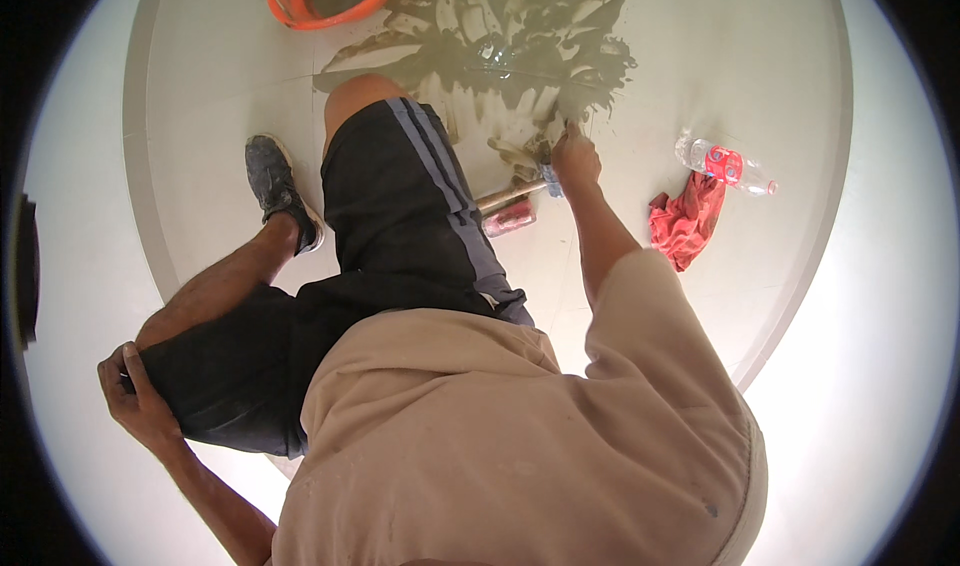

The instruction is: The person applies grout to the gaps between floor tiles using a putty knife and a hammer, wipes the surface with a red cloth, and cleans the tiles using a sponge and water from a bottle.

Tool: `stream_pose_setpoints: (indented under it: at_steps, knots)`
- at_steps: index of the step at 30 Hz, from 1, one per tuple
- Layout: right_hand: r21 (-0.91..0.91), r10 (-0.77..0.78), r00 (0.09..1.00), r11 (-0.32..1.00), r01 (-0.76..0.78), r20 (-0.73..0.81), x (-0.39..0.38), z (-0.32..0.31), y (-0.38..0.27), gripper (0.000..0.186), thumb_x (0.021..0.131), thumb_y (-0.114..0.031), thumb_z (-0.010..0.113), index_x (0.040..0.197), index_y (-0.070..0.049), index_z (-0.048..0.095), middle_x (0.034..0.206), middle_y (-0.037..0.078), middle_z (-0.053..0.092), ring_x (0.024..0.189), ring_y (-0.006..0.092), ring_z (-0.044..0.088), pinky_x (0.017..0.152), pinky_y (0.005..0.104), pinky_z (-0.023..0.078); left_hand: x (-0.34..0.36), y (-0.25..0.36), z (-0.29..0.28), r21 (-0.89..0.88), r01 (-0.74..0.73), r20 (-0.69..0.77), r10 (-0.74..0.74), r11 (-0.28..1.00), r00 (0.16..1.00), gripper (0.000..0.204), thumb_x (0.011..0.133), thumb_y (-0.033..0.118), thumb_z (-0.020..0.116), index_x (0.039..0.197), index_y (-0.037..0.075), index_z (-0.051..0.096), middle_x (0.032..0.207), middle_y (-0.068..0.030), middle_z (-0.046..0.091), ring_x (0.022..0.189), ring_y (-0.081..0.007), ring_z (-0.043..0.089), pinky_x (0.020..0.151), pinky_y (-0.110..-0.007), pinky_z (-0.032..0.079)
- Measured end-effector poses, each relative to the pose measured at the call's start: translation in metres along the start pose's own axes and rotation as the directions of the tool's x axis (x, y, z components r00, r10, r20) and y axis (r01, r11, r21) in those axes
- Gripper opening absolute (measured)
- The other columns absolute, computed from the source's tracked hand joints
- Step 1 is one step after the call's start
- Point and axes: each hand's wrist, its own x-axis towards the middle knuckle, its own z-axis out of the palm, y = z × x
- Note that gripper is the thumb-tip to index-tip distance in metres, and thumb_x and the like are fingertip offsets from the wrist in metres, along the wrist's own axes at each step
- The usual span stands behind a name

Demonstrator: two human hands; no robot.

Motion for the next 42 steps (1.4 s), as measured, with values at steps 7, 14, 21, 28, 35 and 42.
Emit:
stream_pose_setpoints:
  at_steps: [7,14,21,28,35,42]
  knots:
    - [-0.072,-0.002,0.997,0.997,-0.003,-0.079,0.045,-0.022,0.01,0.045,0.101,-0.021,0.04,0.145,-0.023,0.049,0.118,0.022,0.066,0.111,0.0411,0.064,0.092,0.0517,0.051,-0.001,0.004,-0.001,0.013,0.018,0.001,-0.018,1.0,1.0,0.026,0.1,0.023,0.058,0.093,-0.001,0.066,0.09,-0.0049,0.06,0.088,-0.02,0.06,0.083,-0.036,0.048]
    - [-0.144,-0.268,0.963,0.953,0.265,-0.001,0.083,-0.024,0.053,0.046,0.1,-0.016,0.045,0.145,-0.027,0.049,0.125,0.017,0.065,0.117,0.0355,0.061,0.097,0.0464,0.05,0.001,-0.008,-0.001,0.0,0.008,-0.002,-0.008,1.0,1.0,0.026,0.1,0.023,0.059,0.093,-0.001,0.067,0.091,-0.0054,0.061,0.088,-0.0202,0.06,0.084,-0.036,0.048]
    - [-0.028,-0.483,0.874,0.876,0.482,-0.061,0.093,-0.006,-0.002,0.044,0.098,-0.019,0.046,0.14,-0.028,0.054,0.125,0.016,0.066,0.115,0.0373,0.063,0.095,0.0484,0.051,0.002,-0.001,-0.002,0.025,0.035,0.01,-0.035,0.999,0.999,0.026,0.1,0.023,0.059,0.094,-0.001,0.067,0.092,-0.0055,0.061,0.089,-0.0207,0.061,0.085,-0.037,0.049]
    - [0.033,-0.323,0.921,0.941,0.337,-0.216,0.152,-0.029,-0.085,0.039,0.097,-0.022,0.047,0.133,-0.018,0.059,0.112,0.022,0.07,0.104,0.0414,0.067,0.087,0.0527,0.054,0.005,-0.003,0.001,0.007,0.02,0.029,-0.02,1.0,0.999,0.026,0.1,0.023,0.059,0.094,-0.001,0.068,0.092,-0.0054,0.062,0.089,-0.0204,0.061,0.085,-0.036,0.049]
    - [-0.195,-0.339,0.937,0.917,0.349,0.083,0.09,-0.005,-0.055,0.041,0.096,-0.019,0.043,0.133,-0.014,0.058,0.11,0.029,0.068,0.103,0.0475,0.065,0.09,0.0544,0.052,0.002,-0.004,0.0,-0.017,0.071,-0.003,-0.071,0.997,0.997,0.026,0.1,0.023,0.059,0.094,-0.001,0.067,0.091,-0.0056,0.062,0.089,-0.0202,0.061,0.084,-0.036,0.048]
    - [-0.182,-0.46,0.888,0.875,0.448,-0.025,0.157,-0.021,-0.129,0.044,0.097,-0.023,0.044,0.14,-0.016,0.054,0.11,0.026,0.069,0.103,0.0436,0.067,0.091,0.0526,0.053,0.005,0.004,0.003,-0.04,0.019,0.029,-0.018,0.999,0.999,0.026,0.101,0.022,0.058,0.094,-0.002,0.066,0.09,-0.0064,0.06,0.087,-0.0199,0.06,0.084,-0.035,0.048]
